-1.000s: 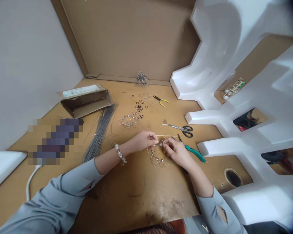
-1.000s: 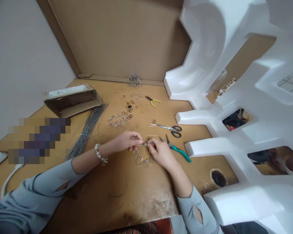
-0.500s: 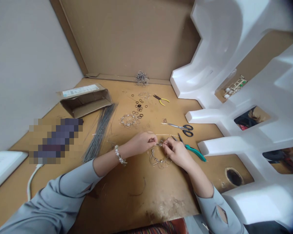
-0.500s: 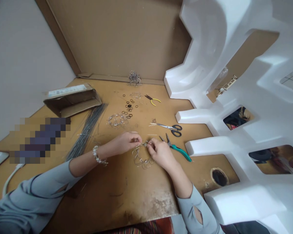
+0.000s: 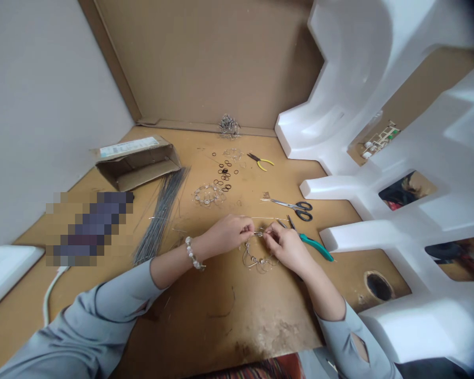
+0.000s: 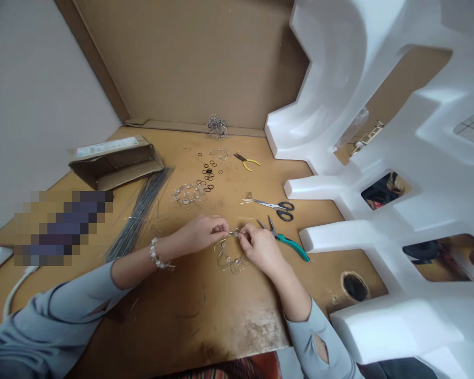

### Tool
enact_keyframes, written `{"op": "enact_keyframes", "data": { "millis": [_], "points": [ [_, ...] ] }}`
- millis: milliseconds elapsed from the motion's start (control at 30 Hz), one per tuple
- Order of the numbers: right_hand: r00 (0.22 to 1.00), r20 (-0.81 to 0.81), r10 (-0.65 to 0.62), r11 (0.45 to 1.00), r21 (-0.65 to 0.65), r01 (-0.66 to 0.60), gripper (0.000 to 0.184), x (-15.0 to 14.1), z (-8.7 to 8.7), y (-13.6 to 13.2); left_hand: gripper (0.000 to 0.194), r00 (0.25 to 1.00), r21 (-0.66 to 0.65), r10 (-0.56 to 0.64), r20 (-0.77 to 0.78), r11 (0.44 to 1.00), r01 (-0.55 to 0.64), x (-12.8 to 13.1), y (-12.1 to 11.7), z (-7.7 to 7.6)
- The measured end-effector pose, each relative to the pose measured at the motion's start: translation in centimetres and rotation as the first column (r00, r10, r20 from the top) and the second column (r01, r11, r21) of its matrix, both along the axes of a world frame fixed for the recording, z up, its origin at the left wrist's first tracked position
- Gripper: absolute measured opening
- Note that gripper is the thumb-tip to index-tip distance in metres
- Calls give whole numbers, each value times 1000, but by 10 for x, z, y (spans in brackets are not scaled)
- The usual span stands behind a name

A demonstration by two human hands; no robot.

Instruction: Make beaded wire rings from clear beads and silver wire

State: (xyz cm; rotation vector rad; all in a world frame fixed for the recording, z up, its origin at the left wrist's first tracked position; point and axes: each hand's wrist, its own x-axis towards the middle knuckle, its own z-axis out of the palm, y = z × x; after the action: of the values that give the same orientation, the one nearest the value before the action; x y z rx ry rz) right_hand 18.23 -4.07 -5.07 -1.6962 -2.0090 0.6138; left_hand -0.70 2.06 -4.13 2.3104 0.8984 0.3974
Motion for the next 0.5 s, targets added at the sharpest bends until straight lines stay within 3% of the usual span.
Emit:
{"op": "enact_keyframes", "data": {
  "millis": [133, 200, 300, 500],
  "points": [
    [999, 15, -38, 999, 9, 38, 13, -2, 1, -1, 14, 1000, -280, 3, 29, 960, 5, -2, 0, 4],
    [999, 17, -45, 999, 12, 44, 13, -3, 2, -2, 13, 1000, -263, -7, 30, 965, 15, -3, 0, 6],
    [1000, -2, -21, 1000, 15, 22, 12, -2, 3, -2, 12, 998, -133, -9, 56, 991, 16, -2, 2, 6],
    [984, -178, 18, 999, -42, -26, 13, -2, -1, 0, 14, 978, -179, 59, 201, 984, -22, 3, 1, -2]
  ]
}}
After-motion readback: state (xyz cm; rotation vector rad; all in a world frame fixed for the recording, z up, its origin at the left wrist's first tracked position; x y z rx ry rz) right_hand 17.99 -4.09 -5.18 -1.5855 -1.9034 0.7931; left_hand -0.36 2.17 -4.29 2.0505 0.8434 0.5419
